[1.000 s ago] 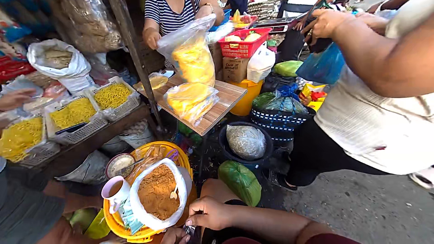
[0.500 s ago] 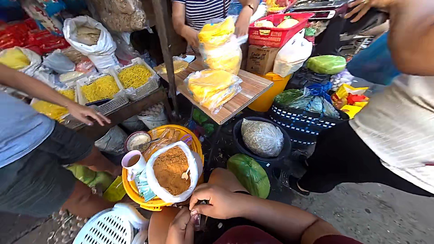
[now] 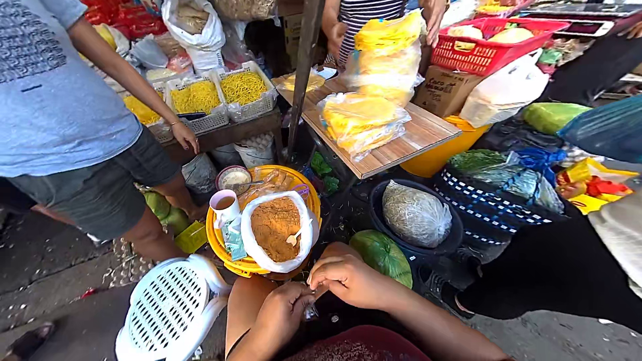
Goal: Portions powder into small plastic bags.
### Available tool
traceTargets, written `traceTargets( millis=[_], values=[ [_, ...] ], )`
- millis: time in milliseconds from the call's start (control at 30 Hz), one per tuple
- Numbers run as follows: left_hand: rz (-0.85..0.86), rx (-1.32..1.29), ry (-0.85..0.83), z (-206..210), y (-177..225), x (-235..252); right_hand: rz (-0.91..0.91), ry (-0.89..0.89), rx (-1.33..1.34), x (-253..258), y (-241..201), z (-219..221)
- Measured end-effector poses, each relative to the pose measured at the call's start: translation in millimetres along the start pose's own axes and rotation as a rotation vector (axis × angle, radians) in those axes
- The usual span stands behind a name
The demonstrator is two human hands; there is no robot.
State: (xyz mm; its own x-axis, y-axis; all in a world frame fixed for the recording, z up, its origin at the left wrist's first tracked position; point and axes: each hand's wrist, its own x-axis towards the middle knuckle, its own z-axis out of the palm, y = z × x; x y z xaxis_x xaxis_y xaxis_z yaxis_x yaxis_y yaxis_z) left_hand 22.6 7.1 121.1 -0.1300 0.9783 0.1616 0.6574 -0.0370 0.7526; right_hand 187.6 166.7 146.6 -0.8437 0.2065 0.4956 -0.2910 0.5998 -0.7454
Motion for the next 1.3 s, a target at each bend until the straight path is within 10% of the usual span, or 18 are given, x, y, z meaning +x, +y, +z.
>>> traceTargets(
  millis=[233, 533, 900, 1067, 1200, 1300],
  values=[
    [0.045, -0.08, 0.088, 2.6, -2.2, -2.8, 0.169, -0.059, 0.122, -0.9, 0.7, -4.1],
    [-0.404, -0.44, 0.092, -19.9, 14.6, 9.9, 0.408, 0.086, 0.393, 8.9, 5.0, 0.5],
    [-0.02, -0.368, 0.157, -8.1, 5.4, 22.0, 0.232, 0.225, 0.241, 24.7, -2.3, 25.6],
    [0.338, -0.036, -0.39, -21.7, 4.1, 15.8, 0.086, 0.441, 0.105, 37.8, 5.4, -36.0],
    [0.188, -0.056, -0.51, -24.6, -5.9, 9.7, 0.131, 0.545, 0.144, 37.1, 6.4, -56.4],
    [-0.026, -0.196, -0.288, -17.2, 0.5, 16.0, 0.226, 0.467, 0.188, 30.2, 7.5, -20.1]
  ],
)
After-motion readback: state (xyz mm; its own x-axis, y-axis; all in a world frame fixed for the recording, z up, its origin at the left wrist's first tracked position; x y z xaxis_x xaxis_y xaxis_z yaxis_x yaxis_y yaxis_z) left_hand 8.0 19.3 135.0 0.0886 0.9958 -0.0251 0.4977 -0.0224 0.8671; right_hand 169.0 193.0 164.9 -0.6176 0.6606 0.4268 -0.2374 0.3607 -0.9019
